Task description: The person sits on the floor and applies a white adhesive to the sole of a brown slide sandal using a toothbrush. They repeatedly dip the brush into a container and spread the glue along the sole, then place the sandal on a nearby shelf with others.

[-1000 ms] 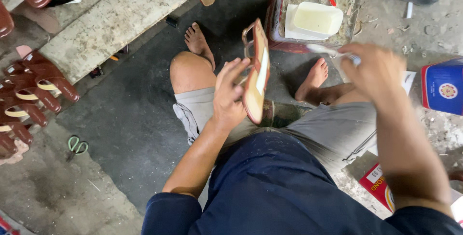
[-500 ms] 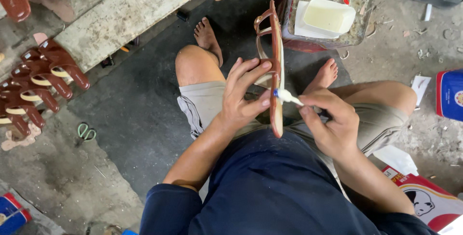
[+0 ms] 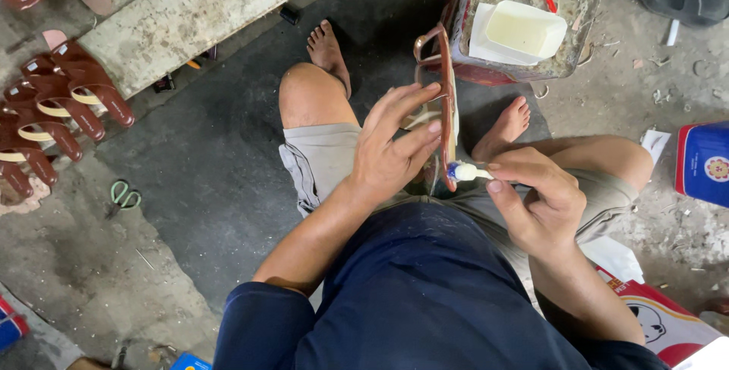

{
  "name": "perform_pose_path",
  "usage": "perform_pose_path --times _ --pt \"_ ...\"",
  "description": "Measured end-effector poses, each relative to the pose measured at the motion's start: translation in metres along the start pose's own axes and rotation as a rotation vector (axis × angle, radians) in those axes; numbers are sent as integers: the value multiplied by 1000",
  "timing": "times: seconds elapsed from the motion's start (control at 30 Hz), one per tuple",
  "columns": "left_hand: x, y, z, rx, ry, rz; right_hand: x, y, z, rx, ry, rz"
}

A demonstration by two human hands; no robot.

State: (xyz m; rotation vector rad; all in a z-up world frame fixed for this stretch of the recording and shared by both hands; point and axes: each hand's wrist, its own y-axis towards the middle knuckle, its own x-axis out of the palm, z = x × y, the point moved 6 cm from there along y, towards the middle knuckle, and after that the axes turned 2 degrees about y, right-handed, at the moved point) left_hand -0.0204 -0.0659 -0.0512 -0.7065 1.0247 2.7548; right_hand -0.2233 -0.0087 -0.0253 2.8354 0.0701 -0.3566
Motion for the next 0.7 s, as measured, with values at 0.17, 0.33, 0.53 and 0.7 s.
perform_pose_path --times 0.17,0.33,0.53,0.7 --pt "-1 5 4 -72 -91 -43 0 -5 6 7 24 7" --pt "-10 12 11 -98 -244 -171 -7 2 9 12 -21 100" --pt "-14 29 23 -33 -345 -322 -13 32 19 75 142 291" --pt "-20 37 29 -103 -352 -338 -11 38 15 59 201 299"
